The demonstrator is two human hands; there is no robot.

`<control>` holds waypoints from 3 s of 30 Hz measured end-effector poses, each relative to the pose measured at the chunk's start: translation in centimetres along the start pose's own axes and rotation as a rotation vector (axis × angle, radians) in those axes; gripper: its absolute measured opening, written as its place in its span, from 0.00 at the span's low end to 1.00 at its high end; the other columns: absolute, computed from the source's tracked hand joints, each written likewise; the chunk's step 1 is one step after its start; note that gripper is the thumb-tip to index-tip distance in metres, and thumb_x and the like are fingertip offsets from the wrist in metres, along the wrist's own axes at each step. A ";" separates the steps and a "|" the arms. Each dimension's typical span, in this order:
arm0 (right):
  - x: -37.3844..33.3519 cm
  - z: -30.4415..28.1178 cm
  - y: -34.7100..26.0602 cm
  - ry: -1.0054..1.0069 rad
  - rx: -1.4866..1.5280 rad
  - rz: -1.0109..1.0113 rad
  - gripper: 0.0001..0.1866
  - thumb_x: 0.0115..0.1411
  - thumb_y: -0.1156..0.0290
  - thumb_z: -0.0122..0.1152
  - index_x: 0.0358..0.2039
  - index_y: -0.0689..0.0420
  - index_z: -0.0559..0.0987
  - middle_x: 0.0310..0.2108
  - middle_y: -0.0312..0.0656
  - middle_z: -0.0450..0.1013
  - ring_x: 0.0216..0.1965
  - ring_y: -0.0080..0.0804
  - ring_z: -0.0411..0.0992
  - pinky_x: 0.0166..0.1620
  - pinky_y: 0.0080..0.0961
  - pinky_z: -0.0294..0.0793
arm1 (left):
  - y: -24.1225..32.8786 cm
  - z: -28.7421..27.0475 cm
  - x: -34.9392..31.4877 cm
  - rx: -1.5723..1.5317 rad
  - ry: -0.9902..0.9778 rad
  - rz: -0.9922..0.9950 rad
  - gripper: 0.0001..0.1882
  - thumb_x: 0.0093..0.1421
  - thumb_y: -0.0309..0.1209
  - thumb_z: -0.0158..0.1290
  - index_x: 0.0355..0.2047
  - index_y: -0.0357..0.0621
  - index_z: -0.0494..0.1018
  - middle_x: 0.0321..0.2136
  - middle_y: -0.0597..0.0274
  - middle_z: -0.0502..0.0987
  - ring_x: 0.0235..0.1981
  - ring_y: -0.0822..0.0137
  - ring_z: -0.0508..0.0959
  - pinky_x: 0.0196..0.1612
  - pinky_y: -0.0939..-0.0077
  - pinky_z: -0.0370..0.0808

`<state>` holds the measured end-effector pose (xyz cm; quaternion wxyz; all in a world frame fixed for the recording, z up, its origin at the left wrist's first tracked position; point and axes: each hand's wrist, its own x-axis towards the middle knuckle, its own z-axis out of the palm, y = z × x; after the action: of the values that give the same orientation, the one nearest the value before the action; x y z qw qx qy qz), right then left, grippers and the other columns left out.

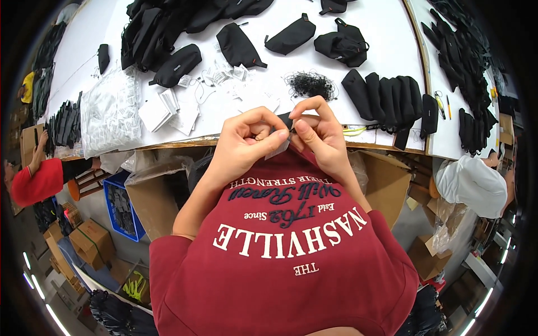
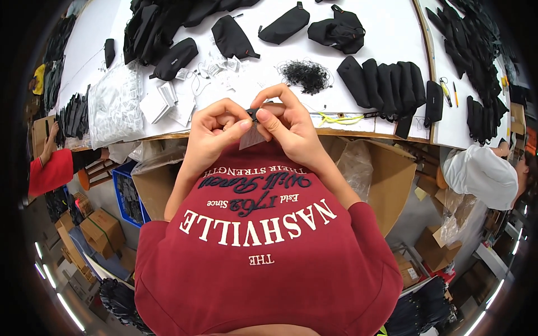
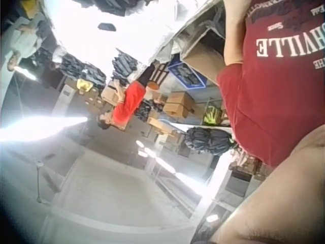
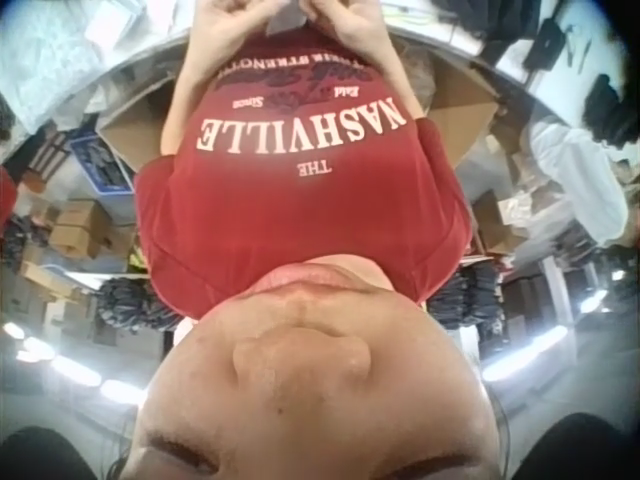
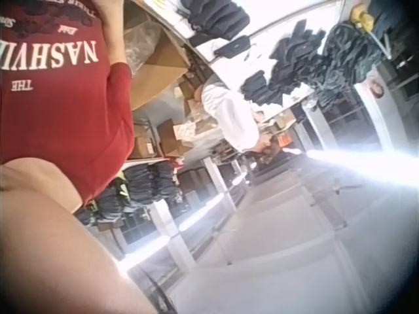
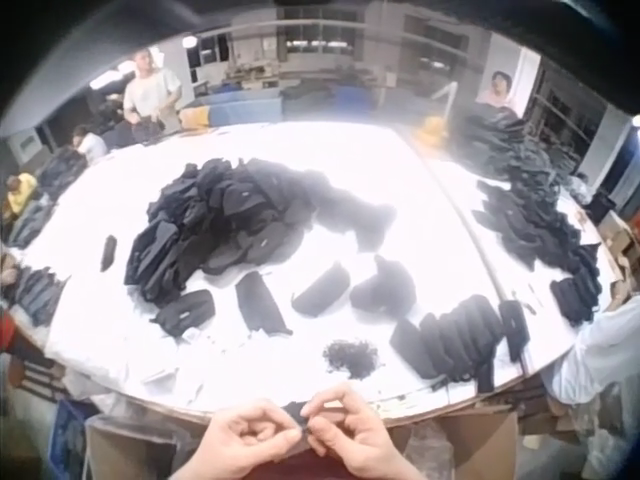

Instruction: Inspecting and assembling small black fabric pouches or cases at a workbench.

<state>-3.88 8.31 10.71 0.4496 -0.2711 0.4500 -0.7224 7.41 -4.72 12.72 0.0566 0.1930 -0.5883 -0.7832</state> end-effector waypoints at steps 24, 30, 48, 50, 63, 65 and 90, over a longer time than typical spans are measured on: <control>0.4 0.7 -0.6 -0.074 -0.159 0.194 0.06 0.62 0.73 0.48 0.39 0.60 0.66 0.19 0.32 0.65 0.20 0.14 0.57 0.25 0.12 0.55 | -0.1 -2.2 0.2 0.082 -0.113 -0.036 0.03 0.55 0.25 0.52 0.27 0.38 0.70 0.12 0.80 0.54 0.16 0.86 0.52 0.20 0.87 0.50; 0.3 0.8 0.3 -0.024 -0.031 0.151 0.06 0.63 0.72 0.47 0.39 0.60 0.65 0.19 0.31 0.64 0.20 0.14 0.56 0.25 0.12 0.54 | 0.0 -2.4 0.1 0.016 -0.104 -0.086 0.02 0.54 0.22 0.51 0.26 0.38 0.69 0.12 0.81 0.54 0.15 0.87 0.51 0.19 0.87 0.48; 1.1 1.5 0.9 -0.016 -0.034 0.084 0.06 0.63 0.73 0.47 0.38 0.59 0.64 0.20 0.31 0.63 0.20 0.14 0.57 0.25 0.12 0.56 | 0.2 -3.3 0.6 0.013 -0.097 -0.036 0.02 0.54 0.23 0.52 0.27 0.38 0.70 0.11 0.82 0.55 0.14 0.88 0.52 0.19 0.87 0.48; 1.2 1.6 1.0 -0.013 -0.049 0.073 0.05 0.63 0.73 0.47 0.38 0.59 0.64 0.20 0.32 0.63 0.20 0.14 0.58 0.25 0.12 0.56 | 0.2 -3.4 0.7 0.010 -0.094 -0.030 0.02 0.54 0.23 0.52 0.27 0.38 0.70 0.11 0.82 0.55 0.14 0.87 0.52 0.19 0.87 0.48; 1.3 1.7 -0.2 -0.008 -0.232 0.070 0.06 0.62 0.73 0.49 0.37 0.59 0.64 0.18 0.31 0.66 0.18 0.13 0.56 0.22 0.11 0.54 | 1.4 -3.0 1.0 0.167 -0.149 -0.008 0.02 0.55 0.23 0.52 0.27 0.37 0.70 0.12 0.79 0.58 0.15 0.86 0.55 0.19 0.87 0.51; 1.6 1.7 -0.9 -0.028 -0.093 0.074 0.07 0.62 0.72 0.50 0.38 0.58 0.64 0.18 0.31 0.66 0.18 0.13 0.57 0.22 0.11 0.53 | 1.4 -3.1 1.0 0.119 -0.174 -0.027 0.02 0.55 0.23 0.52 0.27 0.37 0.71 0.15 0.77 0.61 0.17 0.85 0.57 0.21 0.88 0.54; 2.8 3.5 -2.2 -0.515 0.879 -0.102 0.08 0.64 0.67 0.45 0.35 0.54 0.58 0.07 0.33 0.60 0.08 0.20 0.54 0.14 0.14 0.51 | -8.9 -4.3 3.1 0.410 -0.148 0.363 0.12 0.45 0.25 0.58 0.32 0.40 0.75 0.34 0.63 0.76 0.41 0.63 0.70 0.48 0.72 0.65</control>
<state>-3.21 4.82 14.21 0.5817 -0.2473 -0.0357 -0.7741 7.33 -6.92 2.62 0.1125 0.0341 -0.7620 -0.6368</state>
